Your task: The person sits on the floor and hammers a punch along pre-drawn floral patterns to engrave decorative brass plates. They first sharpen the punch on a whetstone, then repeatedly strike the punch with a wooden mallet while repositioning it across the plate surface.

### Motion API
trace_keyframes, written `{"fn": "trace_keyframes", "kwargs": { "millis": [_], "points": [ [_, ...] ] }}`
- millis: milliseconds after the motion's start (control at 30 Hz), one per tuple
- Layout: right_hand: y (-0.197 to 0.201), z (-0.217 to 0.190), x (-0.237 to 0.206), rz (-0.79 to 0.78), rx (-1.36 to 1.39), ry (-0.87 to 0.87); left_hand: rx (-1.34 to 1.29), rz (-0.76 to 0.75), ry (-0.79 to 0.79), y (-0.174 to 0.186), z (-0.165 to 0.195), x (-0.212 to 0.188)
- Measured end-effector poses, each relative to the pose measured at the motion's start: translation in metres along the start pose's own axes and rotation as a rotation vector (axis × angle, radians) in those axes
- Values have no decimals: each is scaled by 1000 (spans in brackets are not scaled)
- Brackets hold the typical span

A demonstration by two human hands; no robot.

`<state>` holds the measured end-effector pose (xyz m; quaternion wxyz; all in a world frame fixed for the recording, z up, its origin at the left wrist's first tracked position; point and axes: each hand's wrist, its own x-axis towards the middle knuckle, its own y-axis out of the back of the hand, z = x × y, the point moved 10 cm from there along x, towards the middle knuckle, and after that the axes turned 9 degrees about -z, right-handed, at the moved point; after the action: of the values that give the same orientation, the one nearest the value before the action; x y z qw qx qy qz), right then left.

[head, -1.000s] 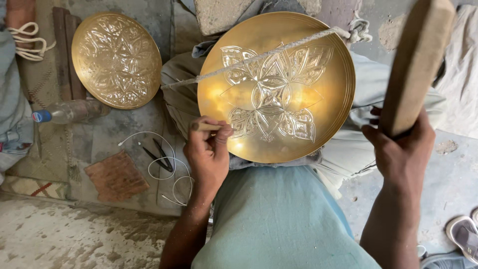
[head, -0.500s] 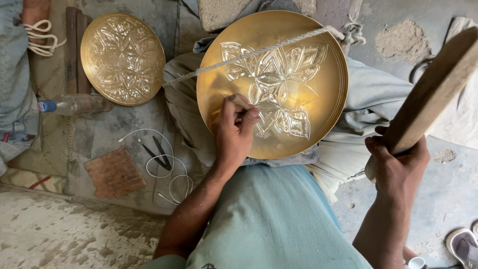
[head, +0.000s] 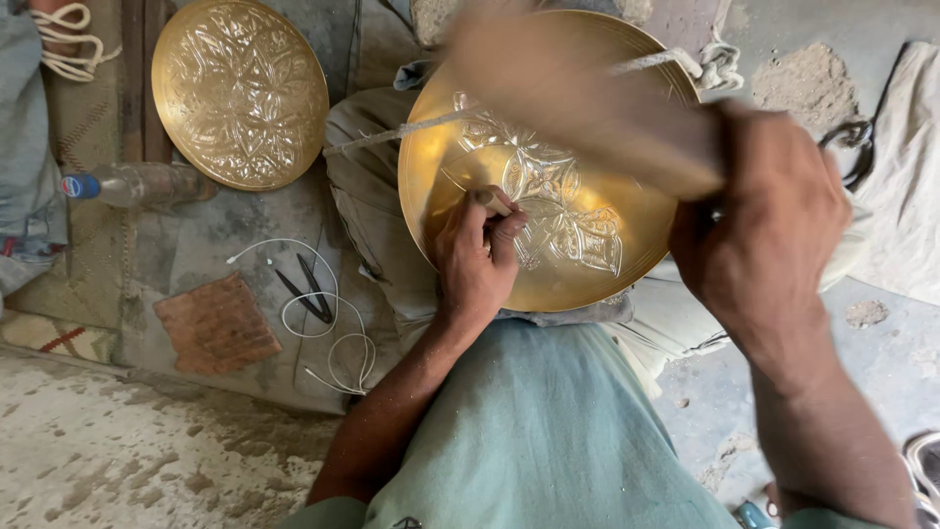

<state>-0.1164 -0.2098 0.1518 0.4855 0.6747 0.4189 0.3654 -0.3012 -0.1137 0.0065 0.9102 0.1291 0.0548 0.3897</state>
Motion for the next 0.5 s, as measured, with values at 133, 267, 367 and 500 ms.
{"fn": "trace_keyframes", "kwargs": {
  "millis": [133, 267, 367, 500],
  "points": [
    [-5, -45, 21, -60, -416, 232, 122, 44, 19, 0, -11, -2],
    [-13, -52, 35, -132, -528, 259, 119, 66, 6, 2, -14, -1],
    [-12, -47, 41, -129, -502, 251, 60, 59, 41, 3, -18, -1],
    [-25, -32, 44, -245, -503, 203, 61, 37, 62, 1, -20, -1]
  ]
}}
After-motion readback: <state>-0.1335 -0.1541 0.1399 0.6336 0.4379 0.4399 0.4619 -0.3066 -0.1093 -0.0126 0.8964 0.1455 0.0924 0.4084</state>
